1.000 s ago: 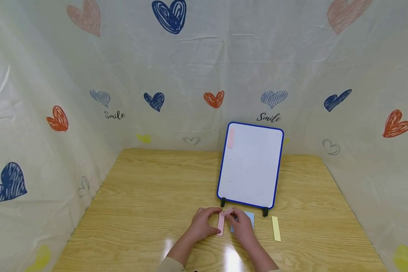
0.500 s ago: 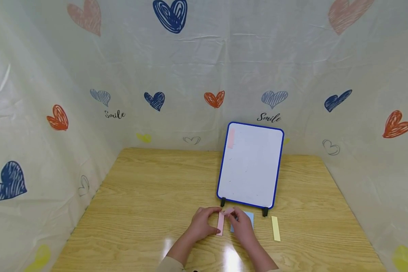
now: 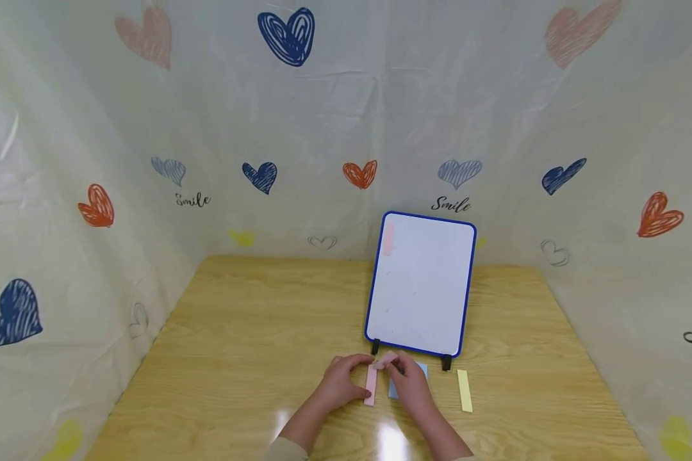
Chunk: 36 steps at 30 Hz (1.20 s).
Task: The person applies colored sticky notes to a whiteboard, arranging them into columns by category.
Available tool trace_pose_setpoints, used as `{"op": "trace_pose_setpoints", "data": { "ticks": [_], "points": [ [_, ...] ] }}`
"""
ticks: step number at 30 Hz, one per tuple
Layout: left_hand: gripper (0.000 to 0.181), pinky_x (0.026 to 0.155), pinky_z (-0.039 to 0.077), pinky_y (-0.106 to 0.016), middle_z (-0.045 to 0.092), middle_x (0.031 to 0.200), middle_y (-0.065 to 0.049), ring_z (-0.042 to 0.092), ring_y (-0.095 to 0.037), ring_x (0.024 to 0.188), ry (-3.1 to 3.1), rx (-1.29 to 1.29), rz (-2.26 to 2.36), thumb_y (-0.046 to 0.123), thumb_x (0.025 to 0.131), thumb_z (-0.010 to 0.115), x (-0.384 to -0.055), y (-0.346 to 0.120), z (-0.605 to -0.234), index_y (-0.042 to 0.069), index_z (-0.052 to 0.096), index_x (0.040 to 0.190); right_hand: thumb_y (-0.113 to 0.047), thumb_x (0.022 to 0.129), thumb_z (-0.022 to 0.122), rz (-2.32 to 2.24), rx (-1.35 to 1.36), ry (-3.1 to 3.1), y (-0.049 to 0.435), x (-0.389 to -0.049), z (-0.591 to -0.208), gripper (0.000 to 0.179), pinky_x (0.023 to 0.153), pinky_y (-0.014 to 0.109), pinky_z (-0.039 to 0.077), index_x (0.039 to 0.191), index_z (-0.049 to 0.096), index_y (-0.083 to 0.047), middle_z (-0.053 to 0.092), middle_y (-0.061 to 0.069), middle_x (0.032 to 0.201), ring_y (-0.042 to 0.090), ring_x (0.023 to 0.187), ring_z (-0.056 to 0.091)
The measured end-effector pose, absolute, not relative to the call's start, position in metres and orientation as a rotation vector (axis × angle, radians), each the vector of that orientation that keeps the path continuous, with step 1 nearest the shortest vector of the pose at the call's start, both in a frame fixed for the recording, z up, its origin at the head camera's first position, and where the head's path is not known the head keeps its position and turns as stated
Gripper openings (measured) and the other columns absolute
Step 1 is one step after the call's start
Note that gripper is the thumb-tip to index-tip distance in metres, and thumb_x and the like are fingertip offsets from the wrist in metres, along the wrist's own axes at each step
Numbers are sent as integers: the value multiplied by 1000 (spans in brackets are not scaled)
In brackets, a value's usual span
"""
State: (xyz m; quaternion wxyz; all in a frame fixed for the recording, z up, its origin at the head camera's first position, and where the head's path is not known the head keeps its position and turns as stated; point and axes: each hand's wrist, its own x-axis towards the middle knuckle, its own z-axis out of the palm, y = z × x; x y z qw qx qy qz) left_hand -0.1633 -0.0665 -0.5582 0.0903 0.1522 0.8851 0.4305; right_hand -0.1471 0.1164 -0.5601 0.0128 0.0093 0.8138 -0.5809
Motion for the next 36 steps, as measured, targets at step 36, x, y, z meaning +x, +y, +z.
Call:
{"op": "trace_pose_setpoints", "data": {
  "ticks": [36],
  "points": [
    [27, 71, 55, -34, 62, 93, -4, 63, -17, 79, 2323, 257, 1780, -4, 86, 68, -209, -46, -477, 3, 70, 113, 11, 82, 70, -1788, -751, 2737, 129, -158, -466, 16, 75, 48, 54, 93, 72, 0, 63, 19, 104, 35, 94, 61]
  ]
}}
